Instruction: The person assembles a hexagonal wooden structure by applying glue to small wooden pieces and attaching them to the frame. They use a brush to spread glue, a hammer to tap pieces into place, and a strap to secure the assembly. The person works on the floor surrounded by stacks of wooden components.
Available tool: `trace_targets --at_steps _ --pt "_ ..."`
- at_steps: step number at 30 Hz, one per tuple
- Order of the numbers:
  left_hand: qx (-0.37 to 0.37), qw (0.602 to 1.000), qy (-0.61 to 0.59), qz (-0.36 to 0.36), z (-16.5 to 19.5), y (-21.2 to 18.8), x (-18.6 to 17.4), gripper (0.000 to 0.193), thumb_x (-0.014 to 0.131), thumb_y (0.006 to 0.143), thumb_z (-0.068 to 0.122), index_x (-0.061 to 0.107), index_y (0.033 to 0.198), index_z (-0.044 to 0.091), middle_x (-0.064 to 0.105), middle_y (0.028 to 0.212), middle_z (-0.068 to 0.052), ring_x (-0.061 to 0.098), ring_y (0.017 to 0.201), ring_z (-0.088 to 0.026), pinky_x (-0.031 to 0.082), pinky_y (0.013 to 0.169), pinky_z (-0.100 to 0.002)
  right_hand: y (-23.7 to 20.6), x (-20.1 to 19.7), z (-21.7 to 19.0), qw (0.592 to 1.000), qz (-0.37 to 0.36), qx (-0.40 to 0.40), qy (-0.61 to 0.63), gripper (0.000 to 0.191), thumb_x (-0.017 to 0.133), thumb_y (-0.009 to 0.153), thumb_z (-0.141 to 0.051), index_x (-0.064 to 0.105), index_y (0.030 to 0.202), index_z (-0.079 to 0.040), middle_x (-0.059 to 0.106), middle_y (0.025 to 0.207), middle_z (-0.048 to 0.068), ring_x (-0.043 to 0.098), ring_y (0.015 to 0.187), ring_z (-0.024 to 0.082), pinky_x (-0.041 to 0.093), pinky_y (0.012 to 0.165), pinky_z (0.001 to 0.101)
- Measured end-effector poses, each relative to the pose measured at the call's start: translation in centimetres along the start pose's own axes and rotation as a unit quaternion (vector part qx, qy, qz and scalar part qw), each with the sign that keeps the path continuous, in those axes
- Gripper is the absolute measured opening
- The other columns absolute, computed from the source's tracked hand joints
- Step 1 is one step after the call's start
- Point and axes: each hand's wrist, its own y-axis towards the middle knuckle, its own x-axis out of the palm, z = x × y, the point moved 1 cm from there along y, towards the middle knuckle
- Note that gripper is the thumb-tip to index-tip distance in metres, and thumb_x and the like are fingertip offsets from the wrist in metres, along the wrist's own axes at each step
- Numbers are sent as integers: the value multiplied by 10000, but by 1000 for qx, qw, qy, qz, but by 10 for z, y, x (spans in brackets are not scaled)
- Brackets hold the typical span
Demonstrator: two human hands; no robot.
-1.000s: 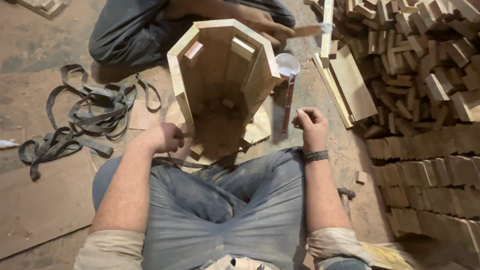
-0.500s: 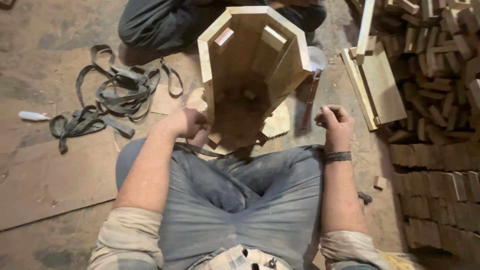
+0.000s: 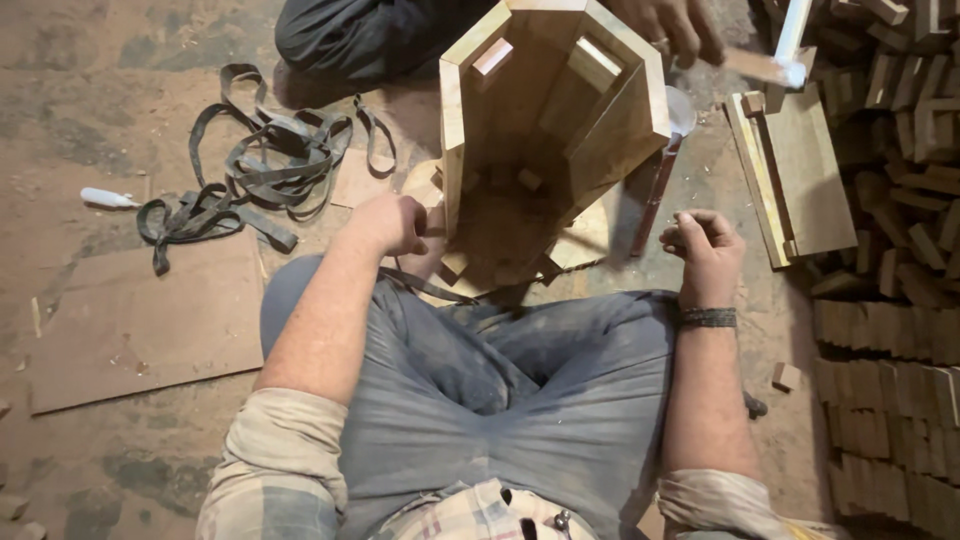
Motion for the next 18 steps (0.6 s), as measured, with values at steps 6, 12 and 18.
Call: trace_targets --at_steps 6,12,18 --pt "-17 1000 6 23 -2 0 -2 297 899 662 291 794 906 157 763 918 -106 721 894 -305 575 777 -433 -2 2 -4 1000 0 -2 -4 96 698 1008 -129 698 1035 -36 719 871 52 717 764 136 572 677 257" --pt "1 999 -22 28 -5 4 2 294 916 597 229 798 857 158 757 853 -109 727 828 -299 576 760 -414 -4 5 -9 1000 -2 -1 -5 89 696 1009 -127 694 1030 -41 718 868 54 714 770 134 572 679 257" --pt "42 997 -60 33 -9 10 8 289 871 623 182 832 909 186 774 863 -121 744 799 -286 584 749 -404 -2 4 -5 1000 2 0 -25 109 682 996 -140 699 1027 -38 721 846 65 707 754 139 564 683 261"
